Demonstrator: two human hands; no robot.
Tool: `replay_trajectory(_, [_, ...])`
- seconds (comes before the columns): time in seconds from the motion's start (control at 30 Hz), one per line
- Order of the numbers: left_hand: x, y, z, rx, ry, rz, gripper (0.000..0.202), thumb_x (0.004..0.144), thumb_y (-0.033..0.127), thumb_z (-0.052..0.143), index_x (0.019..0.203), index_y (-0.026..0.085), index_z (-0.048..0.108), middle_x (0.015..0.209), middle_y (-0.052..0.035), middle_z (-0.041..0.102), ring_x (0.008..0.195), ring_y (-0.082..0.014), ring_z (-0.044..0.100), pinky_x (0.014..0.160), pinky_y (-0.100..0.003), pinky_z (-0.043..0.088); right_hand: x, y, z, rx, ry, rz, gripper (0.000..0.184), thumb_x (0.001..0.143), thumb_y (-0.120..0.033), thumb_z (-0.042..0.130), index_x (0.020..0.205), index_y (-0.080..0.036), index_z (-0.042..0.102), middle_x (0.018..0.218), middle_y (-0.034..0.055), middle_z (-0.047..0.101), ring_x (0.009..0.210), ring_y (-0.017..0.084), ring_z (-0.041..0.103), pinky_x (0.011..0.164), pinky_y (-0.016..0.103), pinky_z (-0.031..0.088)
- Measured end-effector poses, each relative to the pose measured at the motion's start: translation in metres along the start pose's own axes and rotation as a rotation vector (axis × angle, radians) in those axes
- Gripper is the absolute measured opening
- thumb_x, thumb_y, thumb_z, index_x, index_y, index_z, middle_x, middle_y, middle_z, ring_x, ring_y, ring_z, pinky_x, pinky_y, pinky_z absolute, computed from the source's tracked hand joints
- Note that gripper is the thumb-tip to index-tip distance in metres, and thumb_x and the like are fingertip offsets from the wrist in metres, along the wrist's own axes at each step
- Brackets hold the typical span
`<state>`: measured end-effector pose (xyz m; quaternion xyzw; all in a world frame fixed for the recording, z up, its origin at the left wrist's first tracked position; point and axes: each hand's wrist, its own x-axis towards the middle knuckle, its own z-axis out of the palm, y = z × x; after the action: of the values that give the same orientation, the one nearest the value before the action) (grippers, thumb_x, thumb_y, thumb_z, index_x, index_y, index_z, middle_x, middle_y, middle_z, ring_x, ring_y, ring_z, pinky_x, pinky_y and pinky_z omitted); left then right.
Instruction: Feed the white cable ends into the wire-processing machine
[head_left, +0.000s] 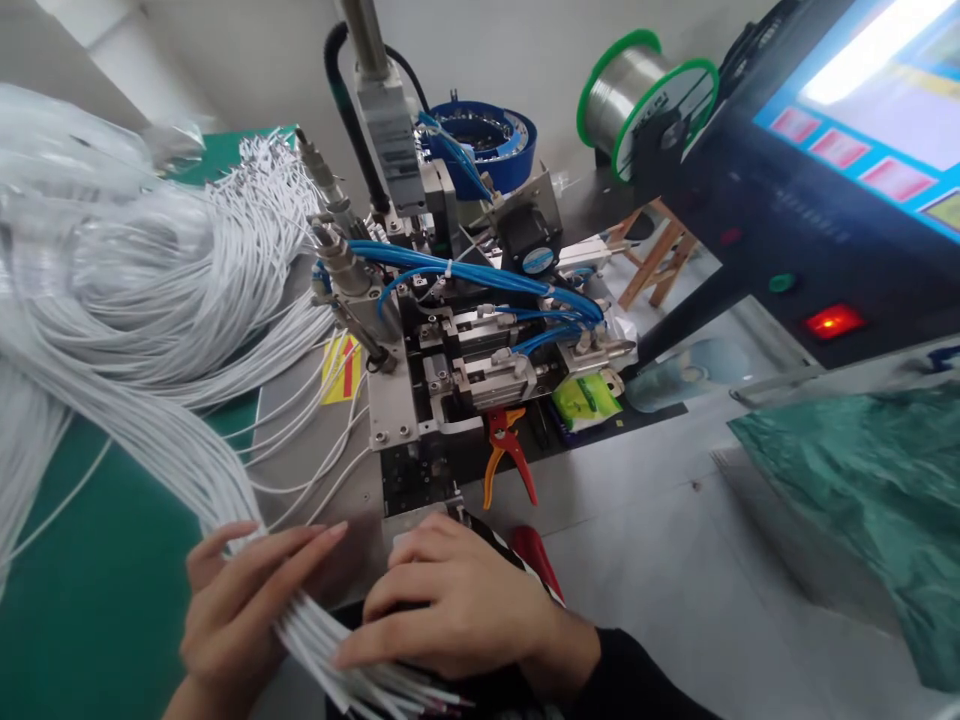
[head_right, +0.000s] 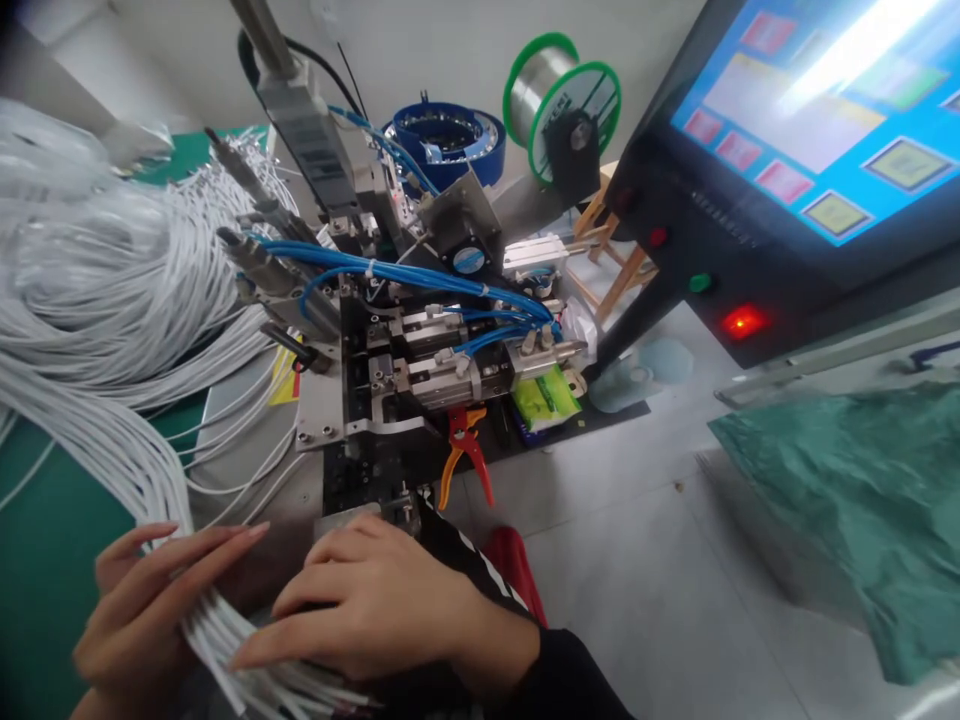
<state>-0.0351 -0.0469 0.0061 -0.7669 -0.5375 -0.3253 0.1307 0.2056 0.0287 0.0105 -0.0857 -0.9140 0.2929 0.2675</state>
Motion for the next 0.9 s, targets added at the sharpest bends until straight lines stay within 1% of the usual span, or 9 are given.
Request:
replay_trajectory(0.07, [-0.002, 0.000, 0.001, -0.014, 0.007, -0.012, 0.036, 0.083, 0.014, 0.067, 0.117, 0.026, 0.067, 0.095, -0.0032, 0.073, 0.074, -0.0159, 0.065, 0.090, -0.041, 0.043, 0.000, -0.001, 0.005, -0.049, -0.047, -0.002, 0.034, 0.097, -0.023, 0.050, 0.124, -0.042, 0.059, 0.113, -0.0088, 0.067, 0.100, 0.012, 0.051, 0.084, 0.031, 0.035])
replay_trajectory(0.13, [-0.002, 0.002, 0.002, -0.015, 0.008, -0.026, 0.037, 0.084, 0.015, 0.067, 0.119, 0.027, 0.066, 0.095, -0.0031, 0.073, 0.074, -0.0165, 0.065, 0.088, -0.041, 0.044, 0.000, -0.001, 0.009, -0.075, -0.055, -0.017, 0.034, 0.098, -0.024, 0.049, 0.125, -0.043, 0.058, 0.117, -0.0094, 0.065, 0.098, 0.011, 0.051, 0.082, 0.031, 0.034])
replay_trajectory(0.23, [0.001, 0.007, 0.003, -0.013, 0.004, -0.055, 0.042, 0.084, 0.016, 0.066, 0.123, 0.032, 0.063, 0.095, -0.0010, 0.072, 0.073, -0.0170, 0.064, 0.084, -0.042, 0.045, 0.004, 0.000, 0.012, -0.075, -0.013, -0.051, 0.026, 0.099, -0.026, 0.049, 0.115, -0.039, 0.065, 0.114, -0.0094, 0.067, 0.092, 0.011, 0.053, 0.076, 0.031, 0.035])
replay_trajectory(0.33, [0.006, 0.009, 0.003, -0.028, -0.006, -0.074, 0.049, 0.083, 0.015, 0.067, 0.126, 0.036, 0.060, 0.096, -0.0005, 0.071, 0.074, -0.0184, 0.062, 0.079, -0.042, 0.048, 0.007, 0.000, 0.012, -0.037, 0.079, -0.028, 0.021, 0.097, -0.026, 0.052, 0.104, -0.034, 0.069, 0.101, -0.0084, 0.072, 0.082, 0.010, 0.057, 0.072, 0.029, 0.037])
replay_trajectory(0.47, [0.015, 0.007, 0.002, -0.055, -0.028, 0.098, 0.039, 0.088, 0.019, 0.060, 0.127, 0.027, 0.061, 0.093, -0.0044, 0.071, 0.077, -0.0180, 0.064, 0.077, -0.037, 0.051, 0.008, -0.002, 0.009, 0.110, 0.218, 0.034, 0.022, 0.097, -0.027, 0.050, 0.111, -0.023, 0.066, 0.099, 0.0001, 0.073, 0.087, 0.011, 0.064, 0.079, 0.025, 0.044])
replay_trajectory(0.6, [0.022, 0.008, 0.000, -0.001, 0.020, 0.194, 0.039, 0.085, 0.013, 0.063, 0.123, 0.020, 0.062, 0.093, -0.0053, 0.072, 0.080, -0.0160, 0.065, 0.085, -0.035, 0.051, 0.004, -0.006, 0.001, 0.254, 0.397, 0.123, 0.028, 0.098, -0.020, 0.044, 0.116, -0.018, 0.065, 0.102, 0.0068, 0.073, 0.092, 0.013, 0.067, 0.085, 0.024, 0.048])
replay_trajectory(0.7, [0.024, 0.012, -0.001, 0.002, 0.061, 0.211, 0.035, 0.081, 0.010, 0.068, 0.114, 0.019, 0.065, 0.094, -0.0040, 0.072, 0.081, -0.0147, 0.066, 0.087, -0.033, 0.051, 0.000, -0.010, -0.007, 0.354, 0.427, 0.188, 0.025, 0.096, -0.023, 0.049, 0.111, -0.019, 0.068, 0.098, 0.0073, 0.074, 0.092, 0.016, 0.067, 0.084, 0.028, 0.051])
replay_trajectory(0.8, [0.023, 0.012, 0.000, -0.029, 0.051, 0.232, 0.030, 0.080, 0.010, 0.069, 0.108, 0.018, 0.065, 0.091, -0.0037, 0.072, 0.081, -0.0141, 0.065, 0.086, -0.032, 0.051, -0.005, -0.014, -0.012, 0.404, 0.500, 0.337, 0.020, 0.092, -0.029, 0.058, 0.101, -0.019, 0.073, 0.087, 0.0062, 0.073, 0.079, 0.016, 0.067, 0.073, 0.026, 0.052])
replay_trajectory(0.9, [0.021, 0.010, 0.001, -0.035, 0.038, 0.255, 0.027, 0.081, 0.011, 0.067, 0.106, 0.018, 0.064, 0.087, -0.0029, 0.071, 0.079, -0.0135, 0.063, 0.084, -0.031, 0.050, -0.007, -0.016, -0.012, 0.438, 0.608, 0.513, 0.021, 0.087, -0.036, 0.064, 0.092, -0.018, 0.075, 0.076, 0.0042, 0.071, 0.059, 0.013, 0.060, 0.055, 0.023, 0.047])
